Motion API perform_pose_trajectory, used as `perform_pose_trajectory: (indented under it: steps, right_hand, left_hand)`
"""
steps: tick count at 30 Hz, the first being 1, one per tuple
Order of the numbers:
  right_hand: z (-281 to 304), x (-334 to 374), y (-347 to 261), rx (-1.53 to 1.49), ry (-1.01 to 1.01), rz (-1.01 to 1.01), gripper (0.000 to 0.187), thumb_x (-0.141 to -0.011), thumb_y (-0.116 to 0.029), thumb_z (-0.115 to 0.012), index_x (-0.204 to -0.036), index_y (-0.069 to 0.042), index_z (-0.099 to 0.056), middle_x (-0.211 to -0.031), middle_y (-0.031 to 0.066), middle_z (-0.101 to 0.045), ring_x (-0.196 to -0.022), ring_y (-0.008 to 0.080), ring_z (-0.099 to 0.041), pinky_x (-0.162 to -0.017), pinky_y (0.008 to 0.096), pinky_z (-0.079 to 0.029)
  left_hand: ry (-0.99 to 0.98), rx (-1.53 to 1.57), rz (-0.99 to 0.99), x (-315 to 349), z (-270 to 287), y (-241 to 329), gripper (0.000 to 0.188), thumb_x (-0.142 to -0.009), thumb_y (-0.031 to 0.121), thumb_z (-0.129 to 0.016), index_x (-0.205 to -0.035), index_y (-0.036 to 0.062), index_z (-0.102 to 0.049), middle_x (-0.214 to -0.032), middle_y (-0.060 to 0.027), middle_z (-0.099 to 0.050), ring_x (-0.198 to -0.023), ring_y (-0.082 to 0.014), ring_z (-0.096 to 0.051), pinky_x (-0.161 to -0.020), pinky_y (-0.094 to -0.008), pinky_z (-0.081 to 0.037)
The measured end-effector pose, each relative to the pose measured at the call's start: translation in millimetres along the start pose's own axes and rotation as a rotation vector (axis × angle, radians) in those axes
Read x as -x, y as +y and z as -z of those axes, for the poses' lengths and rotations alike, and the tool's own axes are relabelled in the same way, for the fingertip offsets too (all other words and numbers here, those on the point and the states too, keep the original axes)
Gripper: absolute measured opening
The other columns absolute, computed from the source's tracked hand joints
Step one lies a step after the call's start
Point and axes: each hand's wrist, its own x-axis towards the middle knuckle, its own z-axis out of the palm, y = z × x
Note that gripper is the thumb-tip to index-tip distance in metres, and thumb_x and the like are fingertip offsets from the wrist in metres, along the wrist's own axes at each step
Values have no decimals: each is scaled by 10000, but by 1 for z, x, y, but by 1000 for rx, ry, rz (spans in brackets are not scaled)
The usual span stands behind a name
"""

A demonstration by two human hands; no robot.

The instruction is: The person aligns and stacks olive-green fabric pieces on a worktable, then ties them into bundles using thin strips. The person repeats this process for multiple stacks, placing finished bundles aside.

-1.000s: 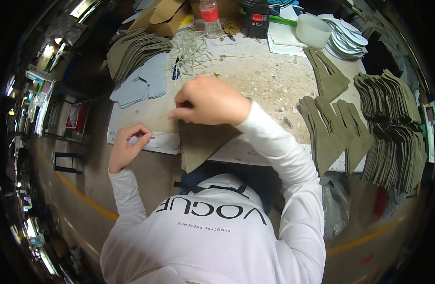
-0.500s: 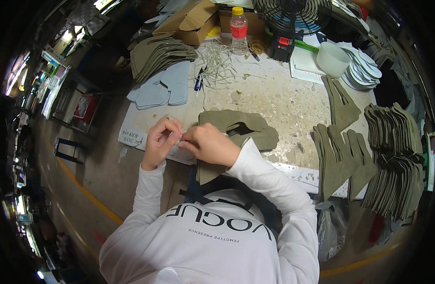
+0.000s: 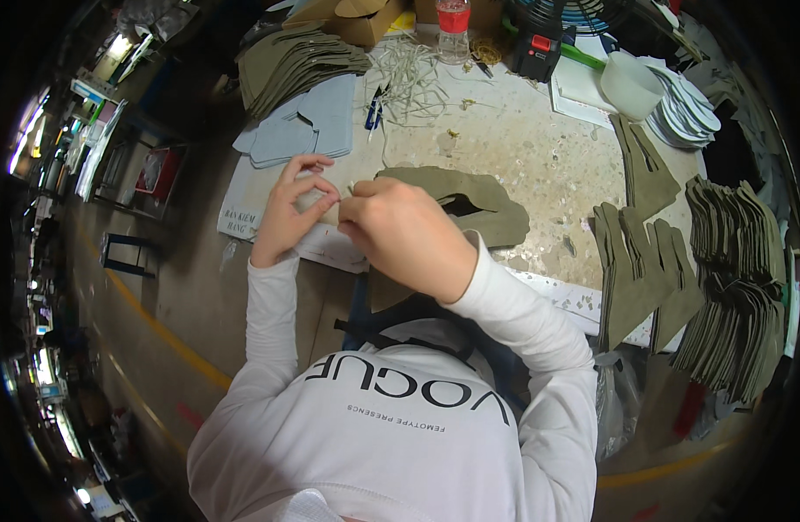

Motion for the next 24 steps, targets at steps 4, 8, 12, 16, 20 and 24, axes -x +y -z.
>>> perform_pose_trajectory:
  steps: [4,8,12,16,20,24]
  right_hand:
    - [-47,-9,-14,603,-387,-44,125,-767,-178,-678,-781,-61,-723,-847,80,-649,-911,248,-594,-732,356,-463]
    - [-92,-18,-10,944,-575,-62,190,-819,-215,-627,-899,-103,-758,-823,30,-680,-923,226,-589,-742,374,-408]
    - [-111,-13,-7,970,-539,-131,171,-814,-230,-621,-851,-127,-753,-817,33,-668,-909,224,-562,-738,353,-399]
    - [-109,-10,2,850,-467,-86,133,-787,-179,-635,-829,-93,-728,-809,64,-664,-901,226,-603,-703,342,-470]
    - [-101,-7,7,613,-489,-145,198,-775,-171,-677,-937,-70,-729,-885,68,-692,-921,233,-650,-721,338,-519]
    - [-94,-5,6,615,-533,-53,285,-764,-160,-692,-1018,-31,-684,-897,67,-692,-889,230,-672,-684,310,-533]
  left_hand:
    - [-114,117,133,-26,6,-3,127,-832,129,-710,-864,10,-682,-926,-54,-671,-823,-145,-585,-771,-275,-455]
    - [-144,207,262,-41,6,0,139,-873,135,-685,-867,-4,-679,-760,6,-674,-712,-60,-551,-669,-221,-434]
    - [-177,244,235,-35,18,-2,156,-860,143,-714,-847,-8,-678,-727,31,-612,-643,-37,-494,-604,-202,-404]
    - [-211,340,249,-20,35,-13,144,-864,140,-710,-835,2,-684,-752,21,-639,-666,-42,-525,-624,-201,-421]
    - [-324,456,376,-9,36,-23,134,-892,136,-689,-865,6,-671,-820,-19,-668,-725,-54,-554,-671,-220,-450]
    - [-274,539,386,-8,28,-30,146,-904,154,-687,-892,10,-664,-832,-17,-663,-725,-52,-543,-673,-216,-448]
